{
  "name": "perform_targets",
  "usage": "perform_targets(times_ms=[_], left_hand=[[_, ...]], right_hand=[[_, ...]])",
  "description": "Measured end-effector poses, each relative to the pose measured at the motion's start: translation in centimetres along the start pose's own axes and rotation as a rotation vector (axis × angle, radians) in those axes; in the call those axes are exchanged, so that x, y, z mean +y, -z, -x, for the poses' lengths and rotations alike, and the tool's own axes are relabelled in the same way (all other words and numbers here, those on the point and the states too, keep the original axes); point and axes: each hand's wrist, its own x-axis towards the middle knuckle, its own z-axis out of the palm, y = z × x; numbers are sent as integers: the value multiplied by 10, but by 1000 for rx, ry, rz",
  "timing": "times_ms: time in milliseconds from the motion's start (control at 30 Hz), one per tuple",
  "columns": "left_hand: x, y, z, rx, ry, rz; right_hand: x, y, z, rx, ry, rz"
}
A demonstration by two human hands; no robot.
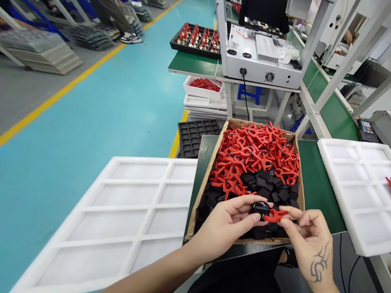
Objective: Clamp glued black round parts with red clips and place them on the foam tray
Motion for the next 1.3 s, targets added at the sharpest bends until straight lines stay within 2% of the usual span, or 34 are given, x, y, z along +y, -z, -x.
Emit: perform_targets(times_ms=[167, 400, 467, 567, 633, 700, 767, 800, 833, 900, 967, 1067, 1200, 1233, 1300], left_hand=[[0, 1, 0, -15, 10, -33], [9, 0, 11, -98, 34, -175], [15, -1, 14, -142, 42, -228], [28, 3, 11, -236, 56, -355], [40, 9, -1, -256, -32, -514], [56, 17, -23, -175, -264, -797], [71, 24, -50, -61, -548, -1175], [77, 26, -64, -49, -636, -1349], [82, 28, -78, -70, -679, -1489], [87, 29, -102, -136, -692, -1625], [87, 27, -117, -182, -685, -1635], [86, 21, -123, -207, -699, -1571], [93, 14, -109, -178, -713, -1429], [94, 11, -102, -156, -688, -1348], [92, 4, -85, -123, -541, -1049]], right_hand=[[1, 8, -2, -78, 1, 46], [-13, 22, -9, -347, 33, 389], [-14, 24, -8, -369, 22, 389], [-11, 26, -6, -322, -21, 341], [-8, 29, -7, -264, -54, 288], [-6, 32, -9, -202, -63, 237], [-7, 35, -10, -160, -52, 202], [-7, 37, -11, -147, -44, 190], [-8, 39, -10, -137, -37, 180], [-9, 44, -9, -117, -19, 170], [-9, 49, -7, -97, -1, 162], [-8, 59, -2, -64, 20, 153], [-5, 71, 1, 3, 2, 86], [-3, 73, 2, 14, -7, 50], [-1, 76, 3, 34, -12, -27]])
